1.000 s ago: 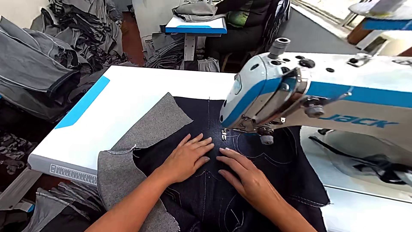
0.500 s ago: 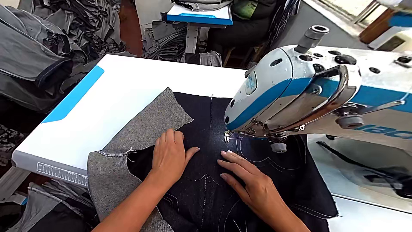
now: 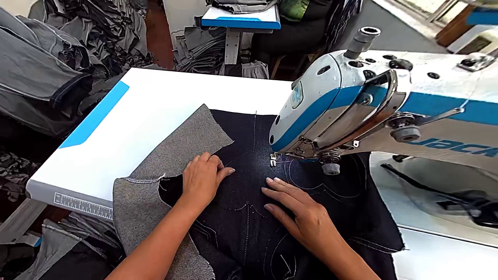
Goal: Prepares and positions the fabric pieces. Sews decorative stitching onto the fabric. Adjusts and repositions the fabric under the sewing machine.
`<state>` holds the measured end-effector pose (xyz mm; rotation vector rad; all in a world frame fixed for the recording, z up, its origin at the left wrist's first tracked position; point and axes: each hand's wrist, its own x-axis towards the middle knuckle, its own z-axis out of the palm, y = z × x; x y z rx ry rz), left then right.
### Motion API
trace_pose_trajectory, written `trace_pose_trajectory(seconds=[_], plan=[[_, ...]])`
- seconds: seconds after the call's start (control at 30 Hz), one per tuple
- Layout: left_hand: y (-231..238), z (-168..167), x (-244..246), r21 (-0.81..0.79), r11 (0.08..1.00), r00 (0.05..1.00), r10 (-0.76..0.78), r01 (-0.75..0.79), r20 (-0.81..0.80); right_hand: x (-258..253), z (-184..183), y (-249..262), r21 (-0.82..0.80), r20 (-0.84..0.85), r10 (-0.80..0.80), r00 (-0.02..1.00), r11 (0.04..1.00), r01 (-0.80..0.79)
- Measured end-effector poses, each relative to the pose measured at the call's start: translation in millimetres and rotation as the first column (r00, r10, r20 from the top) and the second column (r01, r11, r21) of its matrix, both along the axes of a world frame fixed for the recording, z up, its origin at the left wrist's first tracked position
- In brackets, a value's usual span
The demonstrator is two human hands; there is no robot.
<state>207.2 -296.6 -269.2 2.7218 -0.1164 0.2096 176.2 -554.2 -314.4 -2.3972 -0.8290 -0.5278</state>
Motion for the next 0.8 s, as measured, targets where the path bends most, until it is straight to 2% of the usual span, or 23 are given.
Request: trace_pose_trajectory(seconds=[0.07,0.17,0.23,0.3,0.4,0.47,0.63,0.8], plan=[[-2,-4,-1,-0.018,0.998,0.991,-0.059,0.062,0.118,1,0,0,0.010,-0.001,0.004,1.000,1.000,-0.004],[-18,-2,-3,-0.022,0.967,0.941,-0.241,0.253,0.239,2,1,1,0.012,-0.001,0.009,1.000,1.000,-0.009],[-37,-3,-7,-0.027,0.928,0.912,-0.359,0.371,0.198,3,1,0,0.012,-0.011,0.020,1.000,1.000,-0.020],[-50,-12,-14,0.026,0.907,0.904,-0.421,0.421,0.077,3,5,-2,0.049,-0.045,0.033,0.998,0.998,-0.031],[-53,-19,-16,0.167,0.887,0.900,-0.437,0.431,-0.002,3,28,-18,0.213,-0.176,-0.041,0.984,0.974,0.079],[-53,-18,-17,0.200,0.883,0.903,-0.428,0.424,-0.024,2,49,-37,0.259,-0.212,-0.121,0.970,0.950,0.175],[-54,-16,-17,0.220,0.887,0.912,-0.409,0.406,-0.032,1,71,-66,0.097,-0.062,-0.216,0.974,0.970,0.221],[-54,-18,-18,0.217,0.896,0.918,-0.396,0.388,-0.009,8,66,-69,-0.028,0.085,-0.141,0.986,0.989,0.144]])
